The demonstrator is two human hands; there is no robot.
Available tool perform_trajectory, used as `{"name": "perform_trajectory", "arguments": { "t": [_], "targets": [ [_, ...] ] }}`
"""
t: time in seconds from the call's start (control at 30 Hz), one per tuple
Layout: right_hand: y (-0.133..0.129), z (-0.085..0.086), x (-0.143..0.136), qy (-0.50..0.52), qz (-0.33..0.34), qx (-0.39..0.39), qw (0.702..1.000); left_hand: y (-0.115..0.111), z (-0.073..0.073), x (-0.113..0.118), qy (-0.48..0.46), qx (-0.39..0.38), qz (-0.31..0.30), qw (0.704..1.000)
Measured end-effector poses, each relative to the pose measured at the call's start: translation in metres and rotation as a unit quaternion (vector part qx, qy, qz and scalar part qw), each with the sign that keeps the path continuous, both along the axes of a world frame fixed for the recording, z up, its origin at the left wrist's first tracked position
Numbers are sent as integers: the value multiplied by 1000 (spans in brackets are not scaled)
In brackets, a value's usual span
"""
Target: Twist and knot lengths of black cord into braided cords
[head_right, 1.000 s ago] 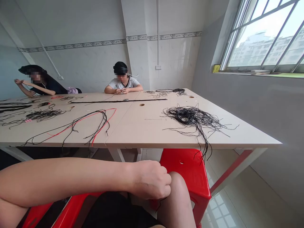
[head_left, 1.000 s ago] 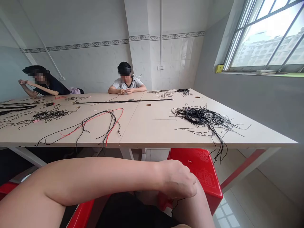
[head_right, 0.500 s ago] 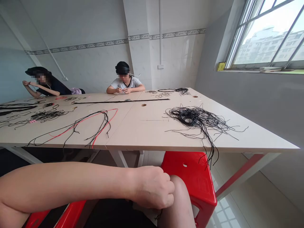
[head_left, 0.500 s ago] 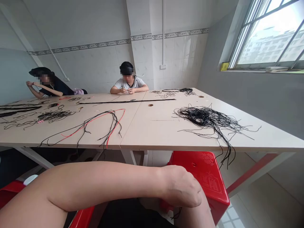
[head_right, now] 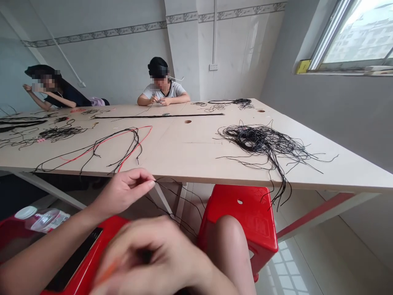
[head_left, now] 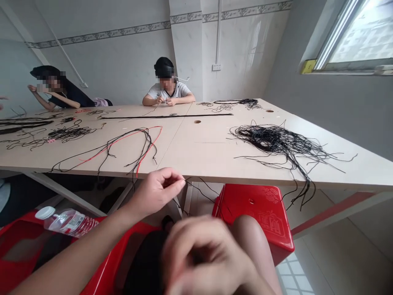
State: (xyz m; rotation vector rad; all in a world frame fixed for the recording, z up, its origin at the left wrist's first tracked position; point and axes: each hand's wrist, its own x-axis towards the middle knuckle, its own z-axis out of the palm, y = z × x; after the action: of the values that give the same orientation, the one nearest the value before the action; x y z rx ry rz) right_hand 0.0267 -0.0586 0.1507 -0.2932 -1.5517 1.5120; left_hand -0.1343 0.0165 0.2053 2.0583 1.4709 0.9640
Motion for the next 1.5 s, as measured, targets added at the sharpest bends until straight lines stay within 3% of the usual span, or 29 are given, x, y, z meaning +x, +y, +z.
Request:
{"name": "perform_trajectory", "arguments": {
  "t": [0.07, 0.1, 0.17, 0.27, 0.4, 0.6, 0.87, 1.1, 1.3, 1.5],
  "targets": [
    [34, 3, 3, 30, -152, 50, 987, -10, -3, -9, -46, -35, 45, 997],
    [48, 3, 2, 48, -257, 82, 962, -15, -5, -11, -55, -45, 56, 996],
    [67, -2, -1, -2, -305, 94, 948, -24, -10, -9, -60, -58, 62, 995],
    [75, -11, -9, -68, -241, 18, 968, -30, -16, -4, -55, -60, 53, 995],
    [73, -15, -14, -77, -151, -85, 982, -32, -19, -4, -36, -60, 65, 995],
    [77, -14, -14, -86, -147, -104, 980, -34, -19, -6, -23, -85, 79, 993],
    [74, -15, -18, -88, -173, -97, 976, -35, -20, -5, 3, -23, 72, 997],
    [76, -21, -17, -83, -169, -73, 979, -36, -29, -4, -29, -24, 65, 997],
    [76, -21, -16, -131, -194, -17, 972, -33, -26, -5, 81, 100, 33, 991],
    [71, -23, -21, -199, -260, 85, 941, -26, -38, -7, 226, 213, 36, 950]
  ]
}}
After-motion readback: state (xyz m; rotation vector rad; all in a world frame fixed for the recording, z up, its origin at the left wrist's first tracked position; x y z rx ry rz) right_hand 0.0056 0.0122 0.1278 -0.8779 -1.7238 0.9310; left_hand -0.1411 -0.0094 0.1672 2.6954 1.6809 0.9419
